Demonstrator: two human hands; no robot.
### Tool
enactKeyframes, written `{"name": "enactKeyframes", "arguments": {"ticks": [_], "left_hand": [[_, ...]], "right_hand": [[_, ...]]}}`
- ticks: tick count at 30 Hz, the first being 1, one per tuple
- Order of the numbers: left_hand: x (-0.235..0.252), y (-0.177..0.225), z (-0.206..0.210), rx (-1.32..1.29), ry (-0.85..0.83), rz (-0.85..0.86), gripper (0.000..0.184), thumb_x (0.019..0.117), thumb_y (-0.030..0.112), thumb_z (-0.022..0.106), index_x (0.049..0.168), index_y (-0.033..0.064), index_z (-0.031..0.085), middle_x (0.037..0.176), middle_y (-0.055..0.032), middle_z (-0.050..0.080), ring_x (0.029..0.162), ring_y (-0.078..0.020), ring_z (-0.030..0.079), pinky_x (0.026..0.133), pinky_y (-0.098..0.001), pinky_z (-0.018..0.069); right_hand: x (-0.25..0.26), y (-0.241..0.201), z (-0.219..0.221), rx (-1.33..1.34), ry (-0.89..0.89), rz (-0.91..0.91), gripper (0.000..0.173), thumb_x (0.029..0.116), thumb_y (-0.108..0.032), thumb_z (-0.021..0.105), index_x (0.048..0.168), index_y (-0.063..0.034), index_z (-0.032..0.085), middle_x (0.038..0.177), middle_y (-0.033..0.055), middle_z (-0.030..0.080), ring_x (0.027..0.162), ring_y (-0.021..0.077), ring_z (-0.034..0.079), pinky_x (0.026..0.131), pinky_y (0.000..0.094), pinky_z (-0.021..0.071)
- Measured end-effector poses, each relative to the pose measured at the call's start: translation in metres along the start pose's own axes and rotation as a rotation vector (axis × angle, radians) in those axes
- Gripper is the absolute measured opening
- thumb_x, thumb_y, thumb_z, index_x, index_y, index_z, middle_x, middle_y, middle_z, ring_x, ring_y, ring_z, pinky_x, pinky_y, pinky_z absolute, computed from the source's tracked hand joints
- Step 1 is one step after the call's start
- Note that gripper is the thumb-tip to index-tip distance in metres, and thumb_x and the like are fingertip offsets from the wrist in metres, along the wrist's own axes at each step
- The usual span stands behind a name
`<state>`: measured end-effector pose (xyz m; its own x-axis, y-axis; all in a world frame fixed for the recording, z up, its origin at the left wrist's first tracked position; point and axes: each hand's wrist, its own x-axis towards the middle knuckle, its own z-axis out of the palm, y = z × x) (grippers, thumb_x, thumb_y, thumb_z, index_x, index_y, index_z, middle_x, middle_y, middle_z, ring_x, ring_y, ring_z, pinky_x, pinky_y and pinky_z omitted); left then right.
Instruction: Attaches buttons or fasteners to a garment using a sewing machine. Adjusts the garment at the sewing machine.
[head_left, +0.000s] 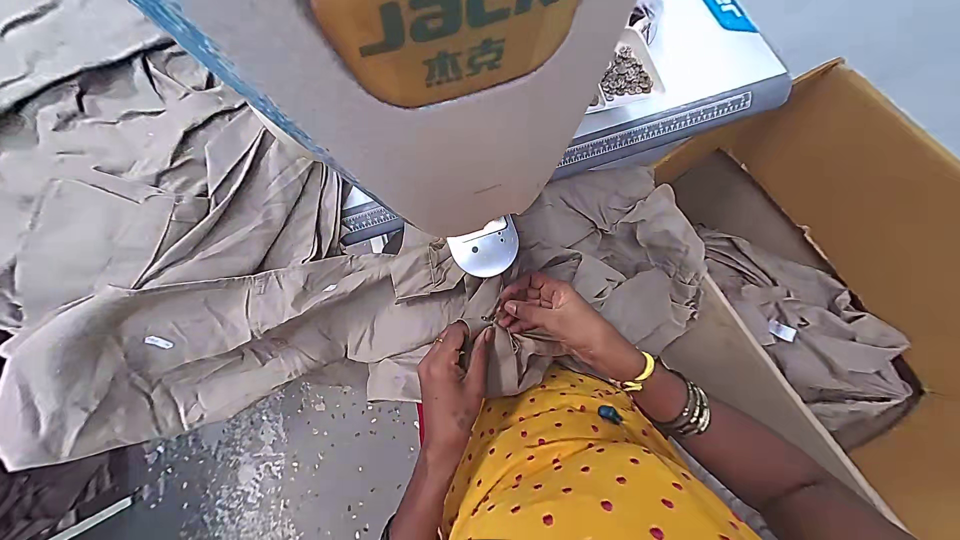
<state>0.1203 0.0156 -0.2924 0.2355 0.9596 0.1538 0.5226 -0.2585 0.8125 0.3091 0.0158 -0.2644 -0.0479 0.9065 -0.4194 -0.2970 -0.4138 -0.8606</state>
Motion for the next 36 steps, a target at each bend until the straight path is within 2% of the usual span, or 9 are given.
{"name": "enactKeyframes", "arguments": {"ticks": [6, 9, 14, 17, 21, 24, 28, 32, 36], "left_hand": [[-0.003, -0.005, 0.004, 0.013, -0.037, -0.03, 0.024, 0.0965, 0.027, 0.064, 0.086, 0.0053, 0.068, 0.071, 0.0014, 0.063, 0.063, -0.0008, 0.059, 0.06, -0.018, 0.0492], [-0.003, -0.004, 0.004, 0.01, -0.052, -0.047, 0.023, 0.0971, 0.026, 0.064, 0.087, 0.0051, 0.068, 0.071, 0.0019, 0.063, 0.063, -0.0004, 0.059, 0.06, -0.0174, 0.0491], [-0.003, -0.011, 0.008, 0.0, -0.108, -0.16, 0.023, 0.0965, 0.027, 0.065, 0.089, 0.0052, 0.068, 0.07, 0.0015, 0.063, 0.063, -0.002, 0.059, 0.06, -0.0213, 0.0494], [-0.005, -0.017, 0.011, -0.001, -0.14, -0.199, 0.023, 0.0965, 0.027, 0.065, 0.091, 0.0056, 0.068, 0.07, 0.002, 0.063, 0.063, -0.0019, 0.06, 0.06, -0.0219, 0.0497], [-0.008, -0.018, 0.011, 0.013, -0.155, -0.206, 0.023, 0.0967, 0.027, 0.065, 0.092, 0.0053, 0.069, 0.072, 0.0014, 0.064, 0.064, -0.0027, 0.061, 0.062, -0.0227, 0.0506], [-0.008, -0.019, 0.011, 0.023, -0.165, -0.203, 0.023, 0.097, 0.027, 0.065, 0.091, 0.0052, 0.068, 0.072, 0.0011, 0.064, 0.065, -0.0031, 0.061, 0.063, -0.0234, 0.0509], [-0.008, -0.019, 0.011, 0.009, -0.175, -0.193, 0.023, 0.0974, 0.026, 0.064, 0.09, 0.0048, 0.068, 0.072, 0.0002, 0.063, 0.065, -0.0047, 0.061, 0.063, -0.0247, 0.0508], [-0.008, -0.018, 0.01, 0.02, -0.181, -0.196, 0.025, 0.0977, 0.029, 0.064, 0.09, 0.0052, 0.068, 0.071, 0.0006, 0.063, 0.064, -0.0056, 0.06, 0.062, -0.0261, 0.0506], [-0.008, -0.021, 0.01, -0.009, -0.162, -0.182, 0.024, 0.0971, 0.028, 0.064, 0.091, 0.0057, 0.068, 0.073, 0.0011, 0.064, 0.065, -0.0038, 0.061, 0.063, -0.0237, 0.0514]], "right_hand": [[0.005, 0.01, -0.004, 0.015, 0.017, 0.048, 0.01, 0.0973, 0.0, 0.065, 0.106, -0.002, 0.061, 0.089, 0.001, 0.073, 0.08, 0.0103, 0.073, 0.076, 0.027, 0.0624], [0.006, 0.016, -0.005, 0.033, 0.049, 0.023, 0.008, 0.0971, 0.003, 0.064, 0.104, 0.0003, 0.063, 0.086, 0.0025, 0.074, 0.074, 0.0111, 0.074, 0.072, 0.0266, 0.063], [0.009, 0.021, -0.01, 0.183, 0.066, 0.169, 0.013, 0.1065, -0.008, 0.052, 0.115, -0.0002, 0.058, 0.103, 0.0081, 0.072, 0.091, 0.017, 0.074, 0.083, 0.0324, 0.0622], [0.011, 0.025, -0.014, 0.233, 0.106, 0.181, 0.016, 0.1077, -0.01, 0.05, 0.117, 0.0003, 0.058, 0.107, 0.0098, 0.072, 0.099, 0.0173, 0.073, 0.09, 0.0318, 0.0599], [0.008, 0.014, -0.029, -0.154, 0.035, 0.014, 0.02, 0.1054, -0.01, 0.055, 0.117, 0.0029, 0.063, 0.109, 0.007, 0.072, 0.101, 0.0081, 0.07, 0.093, 0.0252, 0.0566], [0.001, 0.001, -0.041, -0.636, -0.002, -0.051, 0.025, 0.1046, -0.024, 0.059, 0.114, -0.0038, 0.07, 0.105, 0.0038, 0.073, 0.095, 0.0047, 0.068, 0.089, 0.0266, 0.0548], [-0.008, 0.0, -0.045, -1.136, -0.148, -0.046, 0.032, 0.1001, -0.036, 0.065, 0.115, -0.0088, 0.074, 0.111, 0.0135, 0.07, 0.108, 0.0292, 0.066, 0.092, 0.0516, 0.0505], [-0.008, 0.014, -0.044, -1.217, -0.181, -0.065, 0.026, 0.0973, -0.027, 0.068, 0.112, -0.0071, 0.074, 0.112, 0.0167, 0.07, 0.111, 0.035, 0.064, 0.097, 0.0562, 0.0452], [-0.006, 0.021, -0.044, -1.099, -0.047, -0.191, 0.025, 0.1004, -0.027, 0.063, 0.106, -0.0064, 0.075, 0.102, 0.0131, 0.072, 0.099, 0.0286, 0.069, 0.087, 0.0501, 0.0512]]}}
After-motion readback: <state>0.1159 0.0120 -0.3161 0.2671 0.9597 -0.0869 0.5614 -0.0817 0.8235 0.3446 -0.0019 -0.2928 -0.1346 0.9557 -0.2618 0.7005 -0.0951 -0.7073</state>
